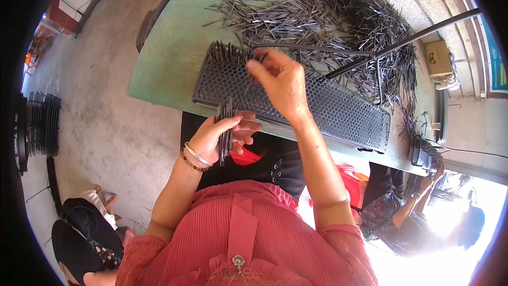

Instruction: The person is manually inserting thin metal rods into a perforated metal grid to assemble a component.

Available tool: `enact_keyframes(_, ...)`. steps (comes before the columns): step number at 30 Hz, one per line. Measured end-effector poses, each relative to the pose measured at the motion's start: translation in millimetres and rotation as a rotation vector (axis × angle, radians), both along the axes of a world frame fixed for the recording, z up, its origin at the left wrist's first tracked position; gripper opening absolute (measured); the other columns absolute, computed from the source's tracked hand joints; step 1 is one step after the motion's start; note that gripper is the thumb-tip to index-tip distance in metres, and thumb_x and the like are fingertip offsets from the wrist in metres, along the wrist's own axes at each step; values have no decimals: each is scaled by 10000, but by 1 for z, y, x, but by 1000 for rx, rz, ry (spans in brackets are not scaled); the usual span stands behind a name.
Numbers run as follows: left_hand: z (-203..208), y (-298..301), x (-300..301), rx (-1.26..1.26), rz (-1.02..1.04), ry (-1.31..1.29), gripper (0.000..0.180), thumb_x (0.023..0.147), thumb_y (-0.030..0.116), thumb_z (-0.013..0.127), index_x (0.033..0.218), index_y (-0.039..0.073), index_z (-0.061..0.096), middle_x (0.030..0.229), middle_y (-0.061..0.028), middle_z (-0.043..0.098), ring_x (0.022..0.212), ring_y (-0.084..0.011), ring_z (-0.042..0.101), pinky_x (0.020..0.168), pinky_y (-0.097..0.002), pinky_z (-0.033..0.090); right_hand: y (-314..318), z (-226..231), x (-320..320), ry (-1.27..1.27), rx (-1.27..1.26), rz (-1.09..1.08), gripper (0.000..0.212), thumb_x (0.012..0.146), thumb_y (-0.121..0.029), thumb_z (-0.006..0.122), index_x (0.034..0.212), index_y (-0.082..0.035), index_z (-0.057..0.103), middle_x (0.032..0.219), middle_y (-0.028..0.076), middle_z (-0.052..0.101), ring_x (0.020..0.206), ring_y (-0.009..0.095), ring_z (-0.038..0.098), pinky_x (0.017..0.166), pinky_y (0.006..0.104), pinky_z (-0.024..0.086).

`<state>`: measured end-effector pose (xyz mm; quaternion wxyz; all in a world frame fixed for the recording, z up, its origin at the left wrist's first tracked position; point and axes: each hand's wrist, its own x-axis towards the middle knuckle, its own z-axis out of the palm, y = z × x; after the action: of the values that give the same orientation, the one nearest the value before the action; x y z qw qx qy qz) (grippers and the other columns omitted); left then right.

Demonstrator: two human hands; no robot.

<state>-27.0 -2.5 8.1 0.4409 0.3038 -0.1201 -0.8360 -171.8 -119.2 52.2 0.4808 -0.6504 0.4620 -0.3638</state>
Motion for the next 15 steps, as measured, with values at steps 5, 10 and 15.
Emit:
enact_keyframes(5,-24,5,-14,7,-63,45,296,914,165,533,1126,-37,568,1041,-178,644,795,-158,628,687,-256,509,-23,-25,15,59,-457,-171,362,795,-100,707,1138,-64,596,742,52,649,621,92,591,604,238,483)
enact_keyframes(10,-14,8,-12,67,-37,44,311,921,194,532,1158,-6,551,1035,-167,638,899,-206,639,763,-304,528,-33,-42,25,258,-776,-171,321,762,-121,727,1070,-95,638,733,51,650,656,190,597,666,315,462)
enact_keyframes(15,-6,6,-8,123,-43,-44,331,932,227,525,1192,24,535,1016,-144,634,892,-187,630,738,-301,526,-34,-51,20,421,-962,-91,278,723,-191,743,970,-94,662,833,33,639,781,200,578,768,324,403)
